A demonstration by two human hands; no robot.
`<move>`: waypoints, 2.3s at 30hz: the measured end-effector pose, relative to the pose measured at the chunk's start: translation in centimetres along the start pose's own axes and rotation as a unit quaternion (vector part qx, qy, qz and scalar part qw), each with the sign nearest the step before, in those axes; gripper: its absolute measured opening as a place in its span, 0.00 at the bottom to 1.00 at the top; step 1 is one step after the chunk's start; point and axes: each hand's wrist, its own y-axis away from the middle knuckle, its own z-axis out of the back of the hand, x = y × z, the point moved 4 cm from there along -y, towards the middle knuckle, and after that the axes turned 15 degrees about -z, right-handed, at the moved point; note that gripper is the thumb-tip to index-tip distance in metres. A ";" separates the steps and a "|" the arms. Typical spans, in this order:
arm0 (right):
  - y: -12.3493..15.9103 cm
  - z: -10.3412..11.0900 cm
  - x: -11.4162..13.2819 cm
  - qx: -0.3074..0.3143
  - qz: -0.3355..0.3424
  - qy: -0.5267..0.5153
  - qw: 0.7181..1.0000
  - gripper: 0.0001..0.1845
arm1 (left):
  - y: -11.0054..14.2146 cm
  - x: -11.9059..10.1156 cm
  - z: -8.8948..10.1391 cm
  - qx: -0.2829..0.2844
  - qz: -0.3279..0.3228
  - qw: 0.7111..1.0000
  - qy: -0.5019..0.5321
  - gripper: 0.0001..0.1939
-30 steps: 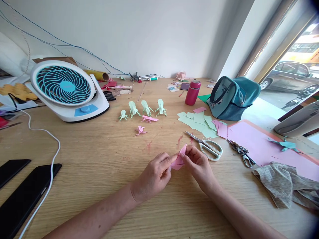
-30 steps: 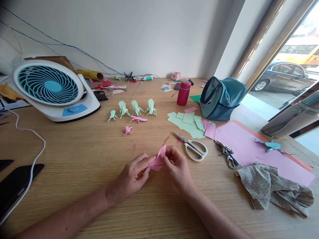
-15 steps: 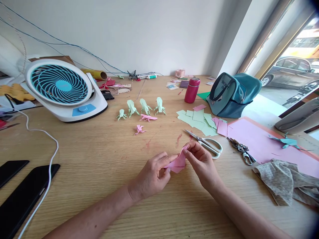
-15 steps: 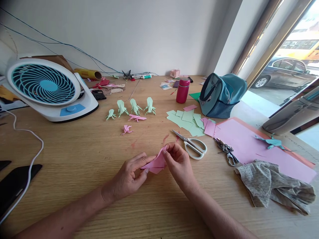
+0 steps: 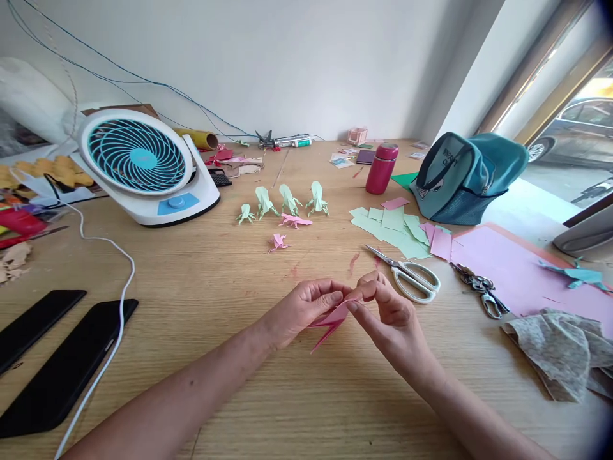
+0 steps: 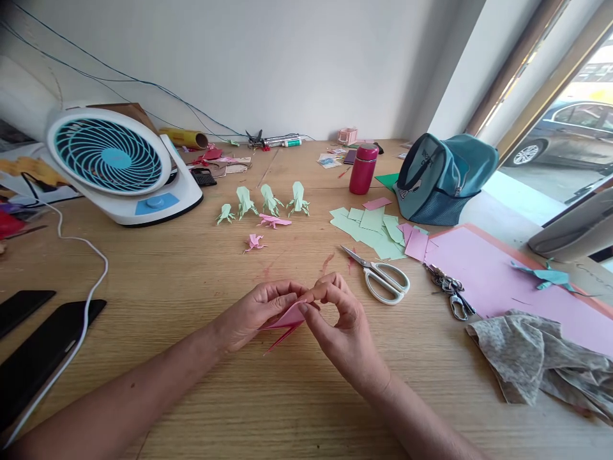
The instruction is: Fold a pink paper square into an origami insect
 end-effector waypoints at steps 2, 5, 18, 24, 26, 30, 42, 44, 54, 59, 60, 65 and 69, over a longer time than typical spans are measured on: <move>-0.1 0.1 -0.1 -0.005 -0.005 0.002 1.000 0.04 | 0.2 0.3 0.1 -0.002 0.016 1.000 0.014 0.19; -0.2 0.1 -0.4 -0.009 -0.011 0.007 1.000 0.04 | 0.3 0.6 0.2 -0.001 0.028 0.999 0.028 0.21; -0.3 0.2 -0.4 -0.007 -0.019 0.013 1.000 0.05 | 0.4 0.7 0.0 0.014 -0.003 0.999 0.046 0.16; -0.1 0.1 -0.4 0.013 -0.049 -0.026 0.998 0.07 | 0.4 0.7 0.0 0.023 0.000 0.999 0.041 0.14; 0.0 0.1 -0.6 0.019 -0.056 -0.034 0.998 0.08 | 0.4 0.7 -0.1 0.023 -0.001 0.999 0.034 0.13; 0.0 0.0 -0.9 0.020 -0.062 -0.031 0.997 0.09 | 0.3 0.5 -0.1 0.013 -0.010 1.000 0.015 0.14; -0.2 0.0 -0.9 0.027 -0.070 -0.013 0.997 0.08 | 0.3 0.2 0.3 -0.036 -0.057 0.993 -0.094 0.18; -0.1 0.1 -0.8 0.023 -0.064 -0.009 0.998 0.07 | 0.4 0.1 0.3 -0.045 -0.065 0.992 -0.103 0.18; 0.0 0.1 -0.3 -0.018 -0.035 0.012 0.999 0.07 | 0.9 -1.2 -0.5 -0.073 -0.157 0.942 -0.289 0.10; 0.0 0.1 -0.5 -0.020 -0.031 0.016 0.999 0.08 | 1.0 -1.3 -0.5 -0.075 -0.165 0.940 -0.289 0.10; 0.0 0.1 -0.5 -0.020 -0.028 0.018 0.999 0.08 | 1.0 -1.2 -0.5 -0.079 -0.160 0.940 -0.290 0.10; 0.1 0.0 -0.1 -0.025 -0.010 0.030 0.999 0.04 | 1.1 -1.1 -0.4 -0.087 -0.149 0.942 -0.289 0.10; 0.2 0.0 0.1 -0.030 0.000 0.036 0.999 0.03 | 1.1 -1.1 -0.5 -0.087 -0.157 0.941 -0.286 0.09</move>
